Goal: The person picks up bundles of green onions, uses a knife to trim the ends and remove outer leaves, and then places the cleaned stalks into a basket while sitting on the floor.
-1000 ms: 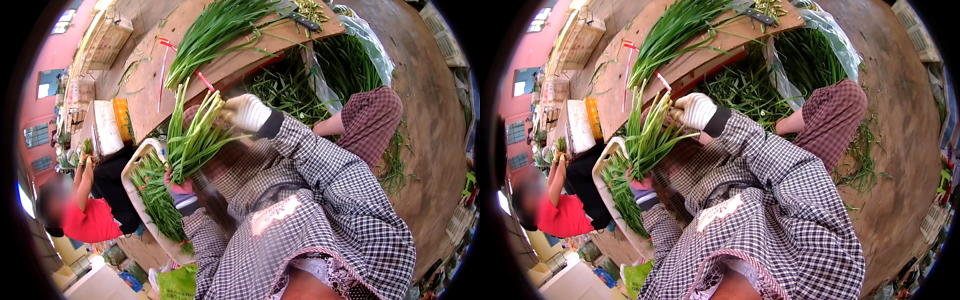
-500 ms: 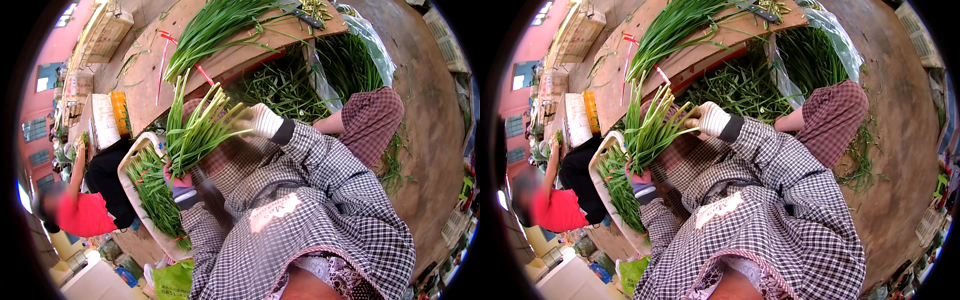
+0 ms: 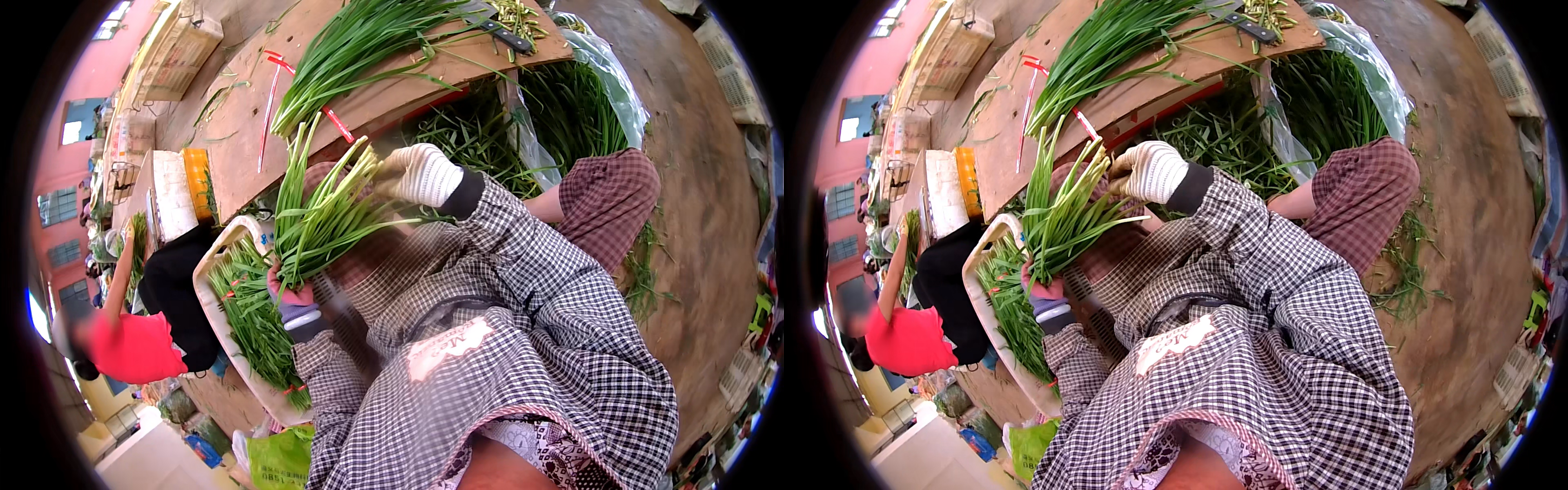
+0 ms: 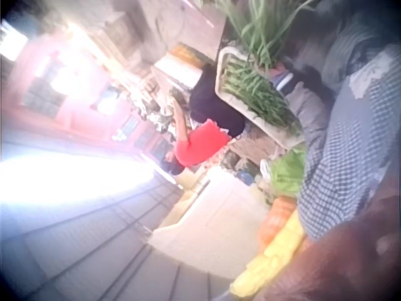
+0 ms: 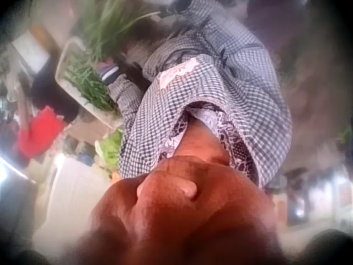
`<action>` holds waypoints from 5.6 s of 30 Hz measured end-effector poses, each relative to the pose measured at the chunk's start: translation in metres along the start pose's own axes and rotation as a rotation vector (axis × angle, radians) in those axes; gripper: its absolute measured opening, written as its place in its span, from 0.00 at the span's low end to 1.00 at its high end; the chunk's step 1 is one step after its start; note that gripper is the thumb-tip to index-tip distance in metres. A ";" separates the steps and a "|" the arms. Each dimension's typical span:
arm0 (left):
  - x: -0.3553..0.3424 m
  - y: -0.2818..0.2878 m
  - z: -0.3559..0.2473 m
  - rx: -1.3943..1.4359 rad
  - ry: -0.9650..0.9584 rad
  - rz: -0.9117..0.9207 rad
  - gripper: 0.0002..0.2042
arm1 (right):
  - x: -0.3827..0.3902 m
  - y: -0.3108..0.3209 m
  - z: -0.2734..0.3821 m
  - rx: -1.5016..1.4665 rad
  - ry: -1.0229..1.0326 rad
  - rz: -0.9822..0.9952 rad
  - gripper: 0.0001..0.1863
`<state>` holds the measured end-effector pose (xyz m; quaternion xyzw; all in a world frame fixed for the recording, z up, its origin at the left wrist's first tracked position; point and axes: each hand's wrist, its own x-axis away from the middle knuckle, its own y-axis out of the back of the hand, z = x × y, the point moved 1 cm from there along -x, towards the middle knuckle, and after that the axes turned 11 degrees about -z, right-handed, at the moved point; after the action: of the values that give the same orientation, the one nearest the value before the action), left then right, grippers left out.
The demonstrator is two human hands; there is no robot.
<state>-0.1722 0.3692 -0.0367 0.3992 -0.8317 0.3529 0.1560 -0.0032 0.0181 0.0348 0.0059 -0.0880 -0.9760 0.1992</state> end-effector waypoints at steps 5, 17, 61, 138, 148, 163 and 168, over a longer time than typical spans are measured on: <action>0.022 -0.028 0.001 -0.017 0.029 -0.032 0.12 | 0.014 -0.002 -0.007 -0.148 -0.069 -0.169 0.07; 0.010 -0.015 -0.008 0.005 0.144 0.375 0.13 | 0.035 0.108 -0.016 -0.101 -0.171 -0.365 0.08; 0.049 -0.036 0.000 -0.101 -0.171 -0.032 0.16 | 0.036 0.059 -0.043 0.153 -0.263 -0.303 0.14; 0.138 -0.201 -0.075 -0.408 -0.393 0.531 0.10 | 0.005 0.018 0.061 0.444 0.448 -0.207 0.43; 0.142 -0.288 -0.019 -0.210 -0.339 0.858 0.19 | -0.008 -0.033 0.094 -0.249 0.365 -0.142 0.25; 0.077 -0.203 0.023 -0.786 -0.187 0.631 0.18 | -0.020 0.109 0.034 -0.356 0.138 -0.556 0.11; 0.084 -0.195 0.104 -0.674 0.035 0.772 0.19 | -0.027 0.112 0.026 -0.119 0.174 -0.585 0.14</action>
<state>-0.0719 0.1641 0.0259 -0.0152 -0.9834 0.1036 0.1481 0.0640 -0.0681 0.0790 0.1028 -0.0079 -0.9912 -0.0834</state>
